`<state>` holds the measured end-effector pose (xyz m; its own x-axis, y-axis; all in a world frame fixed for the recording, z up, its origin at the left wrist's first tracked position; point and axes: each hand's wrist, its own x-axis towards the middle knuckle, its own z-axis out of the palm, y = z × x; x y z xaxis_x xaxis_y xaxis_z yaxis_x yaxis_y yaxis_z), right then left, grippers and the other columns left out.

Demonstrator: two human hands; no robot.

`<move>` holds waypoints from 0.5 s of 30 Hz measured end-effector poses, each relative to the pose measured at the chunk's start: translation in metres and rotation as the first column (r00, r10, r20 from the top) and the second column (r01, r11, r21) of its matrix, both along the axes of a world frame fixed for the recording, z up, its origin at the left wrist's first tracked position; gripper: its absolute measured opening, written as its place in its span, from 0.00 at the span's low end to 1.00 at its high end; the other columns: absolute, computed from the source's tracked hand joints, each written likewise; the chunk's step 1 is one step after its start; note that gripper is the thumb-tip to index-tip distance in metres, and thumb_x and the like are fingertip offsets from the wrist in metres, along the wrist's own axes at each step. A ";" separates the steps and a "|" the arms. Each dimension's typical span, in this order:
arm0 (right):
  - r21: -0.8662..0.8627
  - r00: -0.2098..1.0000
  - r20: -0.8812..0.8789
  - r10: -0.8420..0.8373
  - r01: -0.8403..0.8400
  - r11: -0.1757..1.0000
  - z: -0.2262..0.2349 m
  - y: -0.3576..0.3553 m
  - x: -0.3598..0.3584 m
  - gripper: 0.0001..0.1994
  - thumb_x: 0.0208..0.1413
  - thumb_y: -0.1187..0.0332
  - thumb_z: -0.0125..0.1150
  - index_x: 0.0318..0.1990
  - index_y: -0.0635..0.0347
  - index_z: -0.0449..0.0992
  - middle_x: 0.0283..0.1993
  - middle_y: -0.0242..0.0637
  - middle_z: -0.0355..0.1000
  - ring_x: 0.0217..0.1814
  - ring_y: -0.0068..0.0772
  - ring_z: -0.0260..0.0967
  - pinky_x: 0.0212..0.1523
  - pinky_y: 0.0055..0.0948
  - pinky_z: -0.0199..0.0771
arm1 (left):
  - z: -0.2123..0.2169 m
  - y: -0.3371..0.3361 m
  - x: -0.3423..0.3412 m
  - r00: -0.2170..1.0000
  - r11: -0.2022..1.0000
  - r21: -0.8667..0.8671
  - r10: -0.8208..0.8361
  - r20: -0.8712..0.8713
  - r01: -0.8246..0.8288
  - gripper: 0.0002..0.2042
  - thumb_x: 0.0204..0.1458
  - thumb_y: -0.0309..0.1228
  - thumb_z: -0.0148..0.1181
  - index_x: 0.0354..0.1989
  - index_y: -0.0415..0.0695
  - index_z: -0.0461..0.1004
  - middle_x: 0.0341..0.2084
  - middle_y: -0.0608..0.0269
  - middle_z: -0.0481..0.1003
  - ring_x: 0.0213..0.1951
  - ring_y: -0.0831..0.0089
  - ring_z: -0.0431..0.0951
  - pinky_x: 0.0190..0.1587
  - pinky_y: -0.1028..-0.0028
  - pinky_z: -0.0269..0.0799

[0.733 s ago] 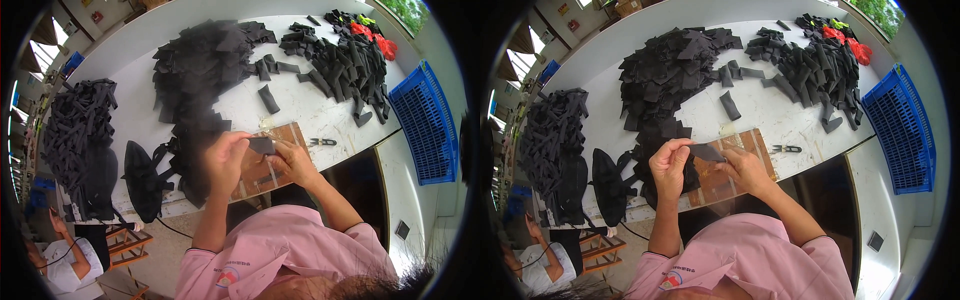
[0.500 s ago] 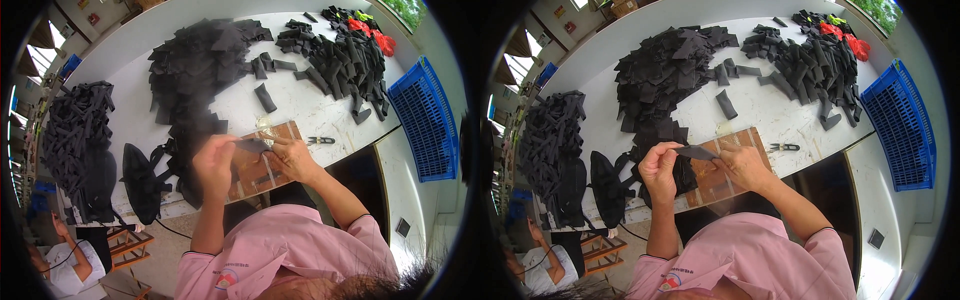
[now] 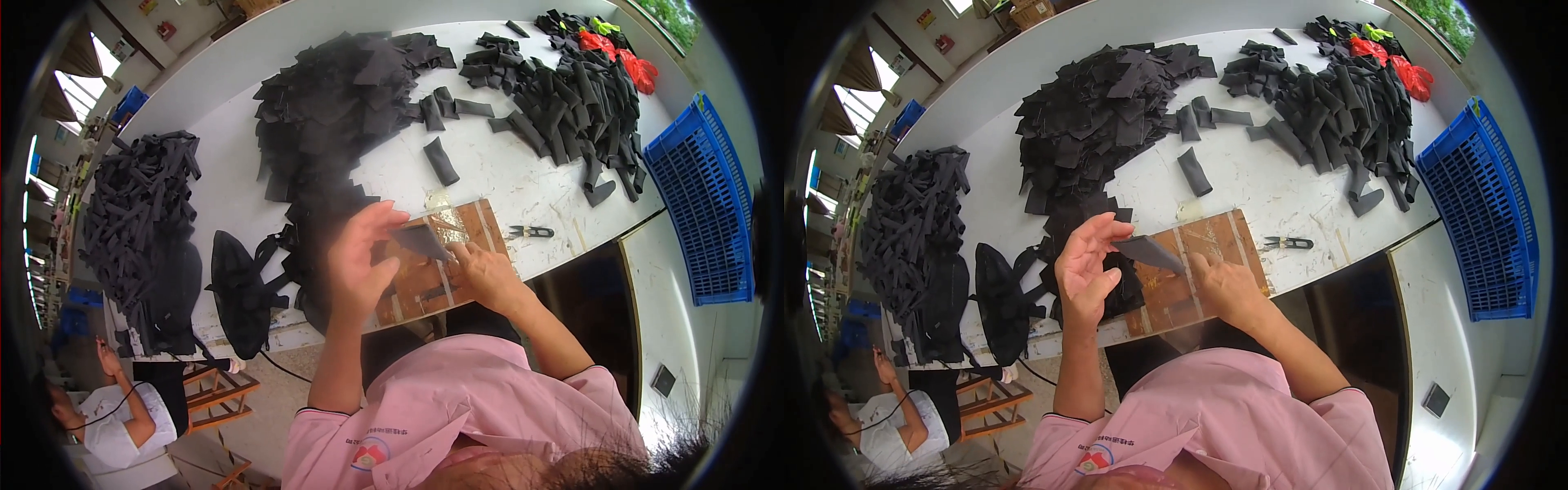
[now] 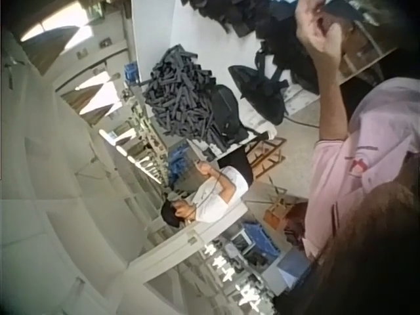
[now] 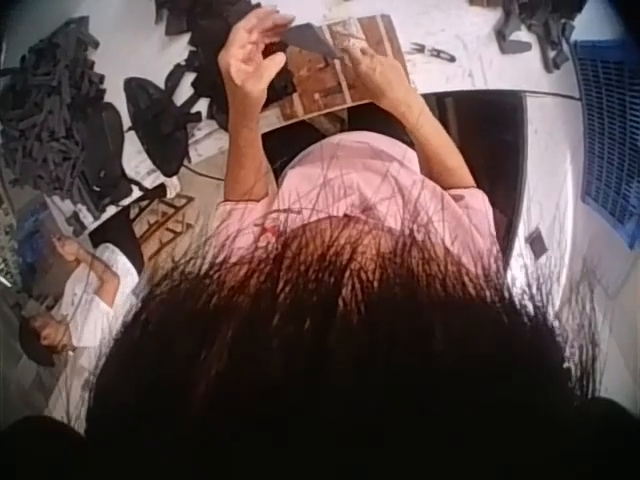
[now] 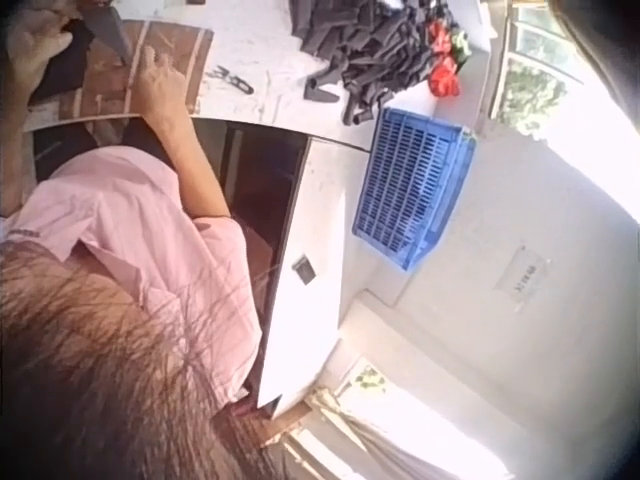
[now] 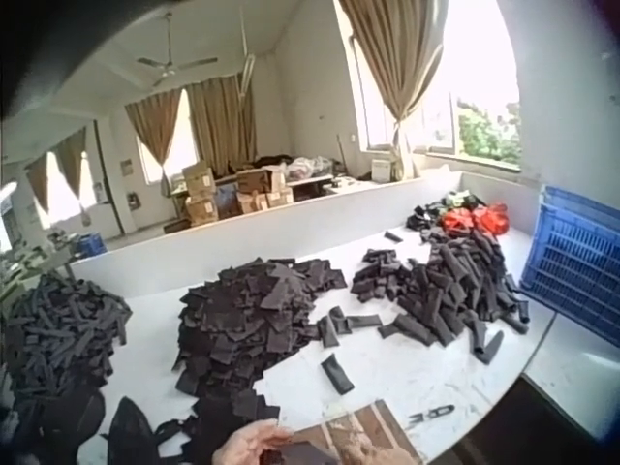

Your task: Assembling black foam pieces onto a central plastic component on a workshop table.

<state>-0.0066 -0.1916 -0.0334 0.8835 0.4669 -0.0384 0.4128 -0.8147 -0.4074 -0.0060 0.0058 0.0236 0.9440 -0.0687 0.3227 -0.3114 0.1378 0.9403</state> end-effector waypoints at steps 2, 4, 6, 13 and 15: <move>0.029 1.000 0.001 -0.001 0.001 1.000 0.005 -0.004 -0.003 0.28 0.41 0.69 0.59 0.51 0.58 0.53 0.36 0.46 0.66 0.34 0.47 0.67 0.31 0.37 0.68 | 0.001 0.000 -0.002 1.000 0.999 0.045 0.008 -0.023 -0.007 0.26 0.35 0.22 0.51 0.49 0.33 0.59 0.40 0.52 0.69 0.45 0.70 0.68 0.47 0.73 0.58; 0.237 0.988 -0.135 -0.082 0.112 0.965 0.012 -0.003 -0.005 0.34 0.39 0.68 0.62 0.55 0.57 0.51 0.42 0.49 0.63 0.34 0.48 0.67 0.33 0.36 0.68 | -0.001 -0.001 -0.003 0.999 0.997 0.079 0.024 -0.022 -0.022 0.25 0.37 0.21 0.52 0.49 0.34 0.60 0.39 0.53 0.69 0.44 0.72 0.68 0.45 0.75 0.59; 0.376 0.988 -0.147 -0.037 0.091 0.922 0.012 -0.003 -0.005 0.37 0.38 0.66 0.64 0.57 0.56 0.49 0.43 0.50 0.61 0.32 0.48 0.67 0.33 0.37 0.67 | -0.004 -0.005 -0.001 0.998 0.993 0.100 0.061 -0.007 -0.060 0.22 0.39 0.20 0.54 0.47 0.34 0.63 0.38 0.55 0.70 0.42 0.73 0.68 0.43 0.77 0.60; 0.449 0.990 -0.144 0.007 0.059 0.891 0.018 0.015 0.018 0.18 0.45 0.66 0.58 0.44 0.59 0.64 0.25 0.44 0.65 0.24 0.42 0.65 0.26 0.34 0.64 | -0.010 -0.007 0.006 0.975 0.938 0.273 0.186 0.117 -0.212 0.05 0.43 0.19 0.56 0.29 0.35 0.71 0.28 0.62 0.72 0.28 0.79 0.68 0.31 0.82 0.64; 0.423 0.997 0.070 0.012 -0.040 0.905 0.010 0.021 0.022 0.04 0.48 0.71 0.53 0.26 0.62 0.70 0.18 0.42 0.63 0.19 0.44 0.62 0.21 0.33 0.62 | -0.004 -0.006 0.005 0.957 0.912 0.309 0.219 0.190 -0.270 0.03 0.43 0.19 0.56 0.27 0.35 0.71 0.24 0.62 0.72 0.25 0.80 0.68 0.30 0.82 0.64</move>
